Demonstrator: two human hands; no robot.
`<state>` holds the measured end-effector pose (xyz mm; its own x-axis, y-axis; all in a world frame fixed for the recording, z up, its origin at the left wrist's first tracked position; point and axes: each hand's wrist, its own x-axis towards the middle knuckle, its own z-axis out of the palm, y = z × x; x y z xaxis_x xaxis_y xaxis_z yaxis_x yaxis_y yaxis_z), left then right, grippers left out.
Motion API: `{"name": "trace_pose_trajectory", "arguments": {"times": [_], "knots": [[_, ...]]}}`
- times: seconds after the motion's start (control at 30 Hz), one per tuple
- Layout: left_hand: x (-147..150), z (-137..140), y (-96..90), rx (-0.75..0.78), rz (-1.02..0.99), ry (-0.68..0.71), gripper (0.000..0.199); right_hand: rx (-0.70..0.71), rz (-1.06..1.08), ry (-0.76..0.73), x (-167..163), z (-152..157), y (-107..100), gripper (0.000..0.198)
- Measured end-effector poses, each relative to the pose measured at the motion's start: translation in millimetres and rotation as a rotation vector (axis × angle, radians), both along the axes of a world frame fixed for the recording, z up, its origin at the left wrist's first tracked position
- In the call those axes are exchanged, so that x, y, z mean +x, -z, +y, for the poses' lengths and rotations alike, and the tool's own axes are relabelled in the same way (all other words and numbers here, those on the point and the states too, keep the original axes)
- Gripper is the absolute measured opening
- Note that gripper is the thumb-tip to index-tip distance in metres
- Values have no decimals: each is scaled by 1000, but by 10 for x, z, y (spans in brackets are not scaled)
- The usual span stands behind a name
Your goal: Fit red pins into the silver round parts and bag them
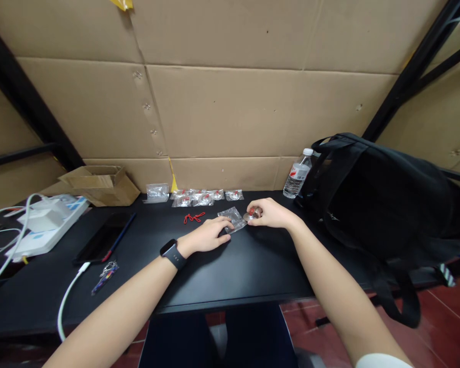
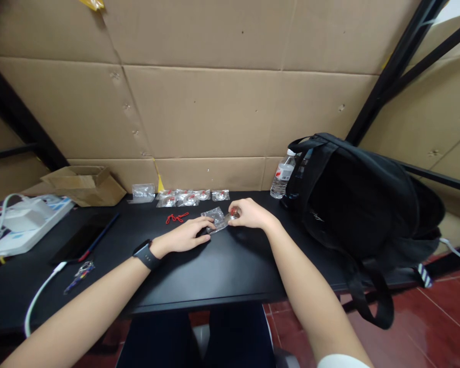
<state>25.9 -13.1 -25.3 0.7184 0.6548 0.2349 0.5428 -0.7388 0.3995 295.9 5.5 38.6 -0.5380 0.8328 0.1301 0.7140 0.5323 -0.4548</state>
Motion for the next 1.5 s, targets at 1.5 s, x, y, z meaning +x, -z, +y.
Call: {"name": "trace_pose_trajectory", "arguments": {"times": [1.5], "knots": [[8, -115, -113, -64, 195, 22, 46, -44, 90, -133, -96, -1, 150, 20]]}}
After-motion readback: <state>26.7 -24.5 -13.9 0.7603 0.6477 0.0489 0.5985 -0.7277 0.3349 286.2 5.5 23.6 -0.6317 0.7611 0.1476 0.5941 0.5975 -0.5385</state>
